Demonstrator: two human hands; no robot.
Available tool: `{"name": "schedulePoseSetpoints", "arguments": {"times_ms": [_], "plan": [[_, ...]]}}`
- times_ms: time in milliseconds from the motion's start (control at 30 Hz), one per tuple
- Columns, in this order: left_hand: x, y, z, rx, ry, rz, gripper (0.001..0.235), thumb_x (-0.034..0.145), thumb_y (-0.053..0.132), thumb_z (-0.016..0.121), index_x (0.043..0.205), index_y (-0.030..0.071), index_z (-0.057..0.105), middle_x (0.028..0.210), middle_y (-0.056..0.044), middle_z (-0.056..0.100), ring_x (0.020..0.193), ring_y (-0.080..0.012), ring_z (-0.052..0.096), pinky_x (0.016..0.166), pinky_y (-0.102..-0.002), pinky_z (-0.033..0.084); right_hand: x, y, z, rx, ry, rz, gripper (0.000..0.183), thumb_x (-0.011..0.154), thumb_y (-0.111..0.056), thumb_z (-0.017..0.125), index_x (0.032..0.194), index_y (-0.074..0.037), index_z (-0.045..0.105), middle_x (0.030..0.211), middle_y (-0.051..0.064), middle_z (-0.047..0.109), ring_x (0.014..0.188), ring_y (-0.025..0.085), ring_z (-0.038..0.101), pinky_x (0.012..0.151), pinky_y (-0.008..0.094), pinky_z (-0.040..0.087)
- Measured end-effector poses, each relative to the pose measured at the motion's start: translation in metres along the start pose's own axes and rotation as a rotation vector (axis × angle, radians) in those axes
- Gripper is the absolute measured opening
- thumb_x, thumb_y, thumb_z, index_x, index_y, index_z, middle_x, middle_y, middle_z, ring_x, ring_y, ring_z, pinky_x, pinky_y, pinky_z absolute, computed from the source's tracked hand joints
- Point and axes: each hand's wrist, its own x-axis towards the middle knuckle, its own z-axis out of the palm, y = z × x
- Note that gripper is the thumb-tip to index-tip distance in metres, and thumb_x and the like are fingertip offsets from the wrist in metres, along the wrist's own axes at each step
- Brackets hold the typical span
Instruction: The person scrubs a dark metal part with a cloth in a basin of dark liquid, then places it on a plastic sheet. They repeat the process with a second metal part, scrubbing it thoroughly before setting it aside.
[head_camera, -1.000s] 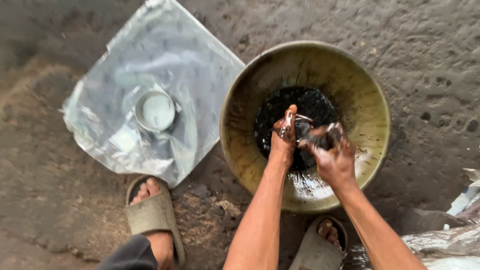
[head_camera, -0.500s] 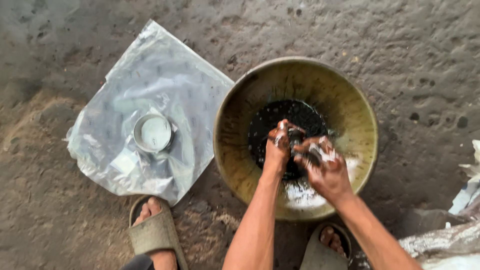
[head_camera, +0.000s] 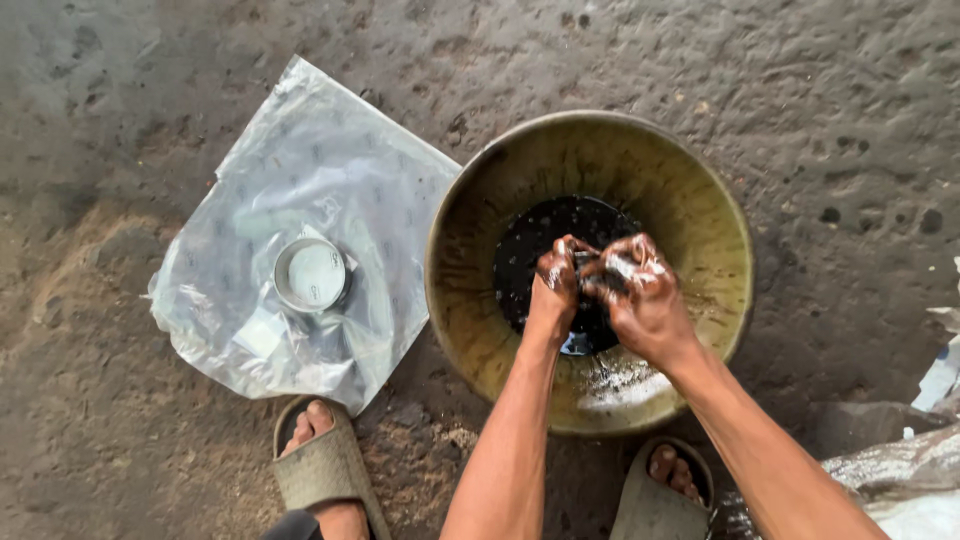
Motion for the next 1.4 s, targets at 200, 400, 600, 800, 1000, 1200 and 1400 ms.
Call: {"name": "schedulePoseSetpoints", "arguments": {"times_ms": [200, 400, 600, 800, 1000, 1200, 1400], "plan": [[-0.002, 0.005, -0.013, -0.117, -0.074, -0.147, 0.052, 0.106, 0.041, 0.037, 0.096, 0.002, 0.07, 0.082, -0.01, 0.073, 0.071, -0.0171, 0.062, 0.067, -0.032, 0.05, -0.016, 0.005, 0.008, 0.106, 0.04, 0.266, 0.025, 0.081, 0.003, 0.069, 0.104, -0.006, 0.066, 0.103, 0.008, 0.069, 0.102, 0.02, 0.07, 0.087, 0.037, 0.06], [-0.001, 0.0, -0.009, -0.206, -0.15, -0.086, 0.064, 0.109, 0.05, 0.037, 0.095, -0.002, 0.072, 0.08, -0.01, 0.071, 0.071, -0.0194, 0.066, 0.067, -0.03, 0.055, -0.035, 0.039, -0.008, -0.03, -0.008, 0.162, 0.017, 0.089, 0.0, 0.071, 0.102, -0.007, 0.078, 0.11, 0.01, 0.074, 0.106, 0.026, 0.067, 0.096, 0.041, 0.055], [-0.008, 0.003, -0.016, -0.523, -0.206, -0.201, 0.048, 0.103, 0.053, 0.045, 0.114, 0.01, 0.064, 0.089, -0.009, 0.072, 0.074, -0.0193, 0.07, 0.07, -0.035, 0.06, 0.006, 0.083, -0.016, -0.247, 0.073, 0.236, 0.038, 0.088, -0.008, 0.074, 0.125, -0.005, 0.065, 0.122, 0.02, 0.06, 0.111, 0.038, 0.06, 0.097, 0.046, 0.05], [-0.001, 0.024, -0.021, -0.425, -0.211, -0.415, 0.071, 0.098, 0.069, 0.047, 0.114, 0.002, 0.063, 0.083, -0.011, 0.071, 0.066, -0.0213, 0.071, 0.063, -0.035, 0.061, 0.017, 0.107, -0.001, -0.572, -0.158, -0.107, 0.054, 0.075, -0.002, 0.068, 0.129, -0.007, 0.065, 0.129, 0.019, 0.057, 0.119, 0.041, 0.055, 0.102, 0.048, 0.049], [-0.01, 0.049, -0.029, -0.316, -0.072, -0.42, 0.078, 0.09, 0.075, 0.045, 0.136, 0.014, 0.06, 0.084, -0.009, 0.069, 0.067, -0.0183, 0.068, 0.062, -0.033, 0.058, 0.011, 0.088, -0.002, -0.307, -0.079, 0.356, 0.038, 0.082, -0.013, 0.07, 0.12, -0.009, 0.07, 0.114, 0.014, 0.07, 0.102, 0.031, 0.069, 0.091, 0.041, 0.055], [-0.005, 0.049, -0.036, -0.177, -0.014, -0.386, 0.079, 0.091, 0.071, 0.05, 0.137, 0.008, 0.064, 0.116, -0.002, 0.071, 0.102, -0.0138, 0.068, 0.088, -0.034, 0.055, -0.009, 0.043, 0.016, 0.232, 0.009, 0.404, 0.035, 0.086, -0.012, 0.064, 0.12, -0.005, 0.069, 0.105, 0.01, 0.075, 0.096, 0.023, 0.071, 0.087, 0.036, 0.06], [-0.004, 0.052, -0.025, -0.162, 0.094, -0.39, 0.06, 0.092, 0.058, 0.062, 0.116, 0.004, 0.068, 0.109, -0.01, 0.07, 0.101, -0.0221, 0.062, 0.088, -0.038, 0.051, -0.017, 0.019, 0.014, -0.118, -0.138, 0.236, 0.054, 0.077, -0.008, 0.065, 0.13, -0.004, 0.063, 0.114, 0.015, 0.064, 0.102, 0.028, 0.065, 0.089, 0.042, 0.055]]}}
